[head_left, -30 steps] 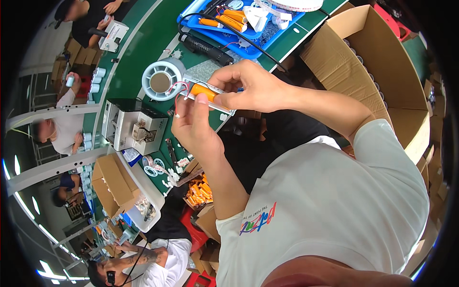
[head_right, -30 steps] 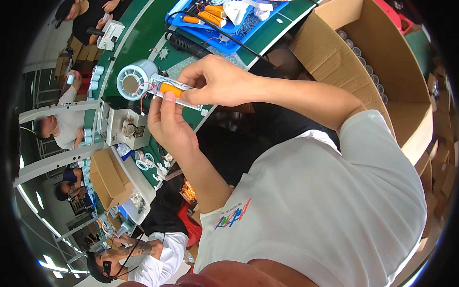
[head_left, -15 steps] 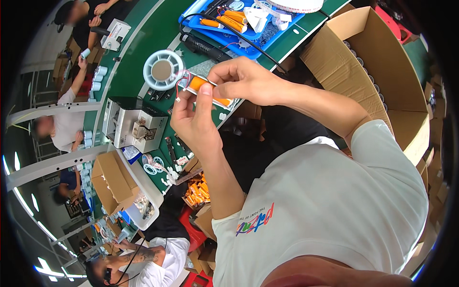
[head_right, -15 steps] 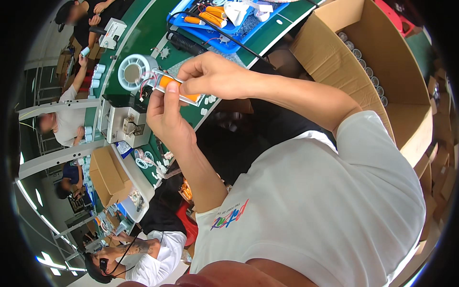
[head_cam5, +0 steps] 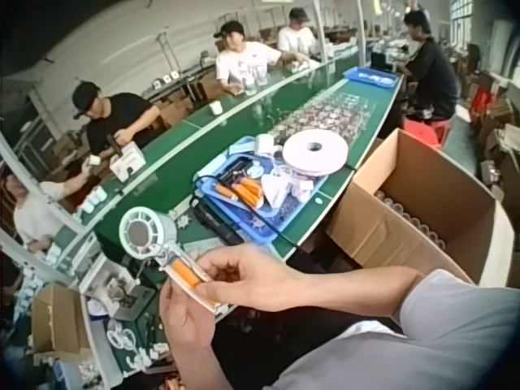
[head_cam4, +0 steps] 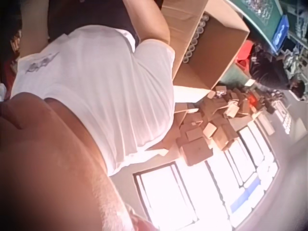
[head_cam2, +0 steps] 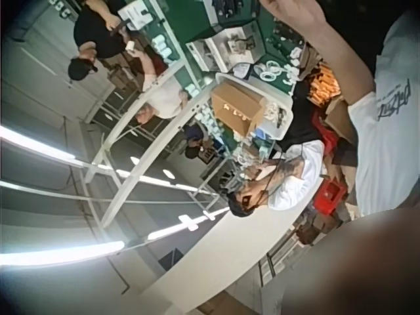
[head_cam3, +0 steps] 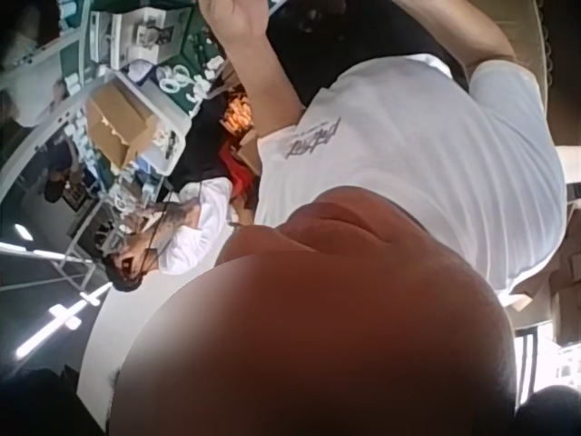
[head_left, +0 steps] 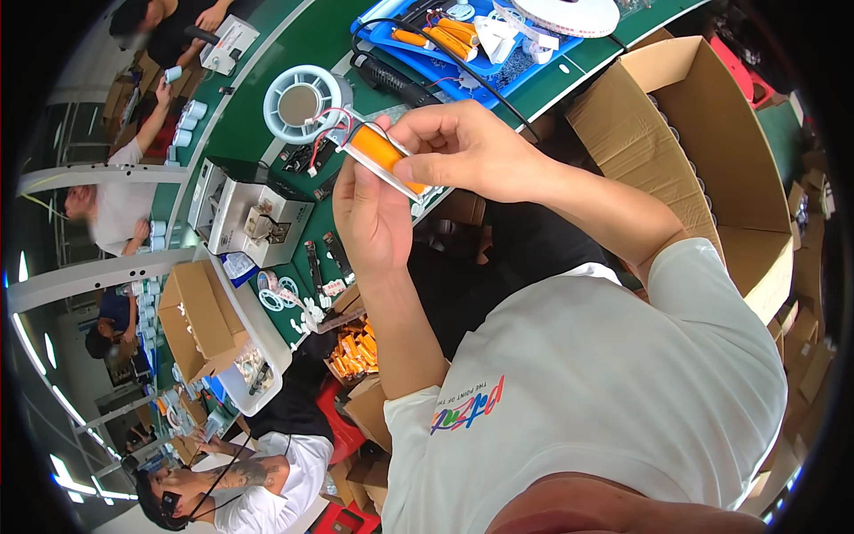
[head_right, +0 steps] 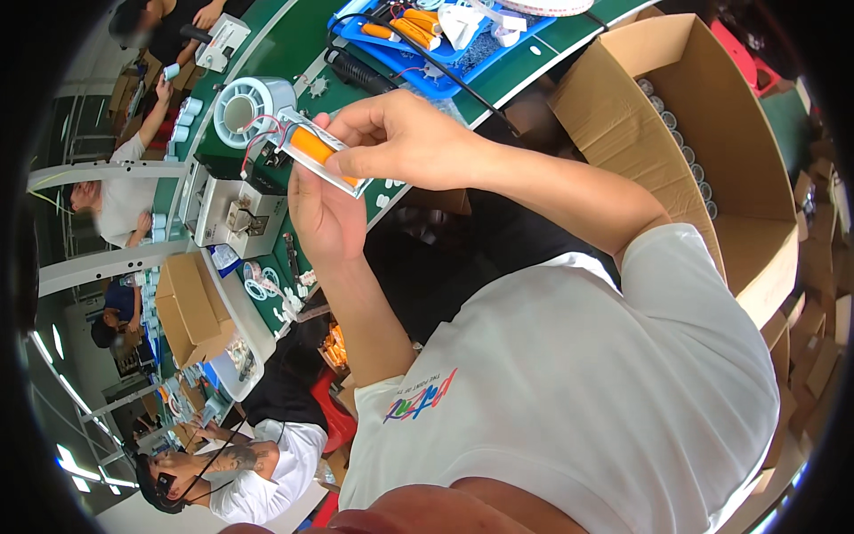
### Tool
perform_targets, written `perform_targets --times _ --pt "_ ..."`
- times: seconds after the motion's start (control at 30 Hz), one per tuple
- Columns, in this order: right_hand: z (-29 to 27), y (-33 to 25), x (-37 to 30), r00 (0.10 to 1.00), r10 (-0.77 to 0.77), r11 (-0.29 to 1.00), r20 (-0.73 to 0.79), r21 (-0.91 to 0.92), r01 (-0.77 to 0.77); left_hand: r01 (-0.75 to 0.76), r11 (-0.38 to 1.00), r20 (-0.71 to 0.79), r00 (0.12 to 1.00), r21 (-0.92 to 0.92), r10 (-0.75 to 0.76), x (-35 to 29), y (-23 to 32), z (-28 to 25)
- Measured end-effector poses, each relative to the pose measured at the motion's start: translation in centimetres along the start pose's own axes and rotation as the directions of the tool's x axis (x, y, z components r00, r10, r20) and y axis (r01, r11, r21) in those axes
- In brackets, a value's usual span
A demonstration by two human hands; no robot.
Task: Assembling and packaging electronic components at a production station.
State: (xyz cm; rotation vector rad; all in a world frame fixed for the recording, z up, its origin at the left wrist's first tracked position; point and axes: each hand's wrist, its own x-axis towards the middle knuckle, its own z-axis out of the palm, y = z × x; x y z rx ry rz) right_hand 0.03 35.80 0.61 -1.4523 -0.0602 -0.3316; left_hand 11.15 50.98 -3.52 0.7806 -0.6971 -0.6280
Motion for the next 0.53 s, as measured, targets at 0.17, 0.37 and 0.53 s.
perform_targets --times 0.17,0.37,0.53 --pt "0.6 -0.9 -0.2 1.000 -0.002 0.997 0.021 -0.079 0.003 0.008 0.990 0.121 0.993 -0.142 0.010 0.4 -0.3 -0.3" --pt "1.1 -1.7 -0.8 0.998 -0.045 0.966 -0.040 -0.257 0.033 -0.004 0.981 0.202 0.978 -0.195 0.045 0.7 -0.2 -0.6" --pt "-0.1 -0.9 0.0 0.824 -0.566 0.701 -0.014 -0.535 0.472 0.018 0.995 0.173 0.985 -0.096 -0.001 0.2 0.0 -2.1"
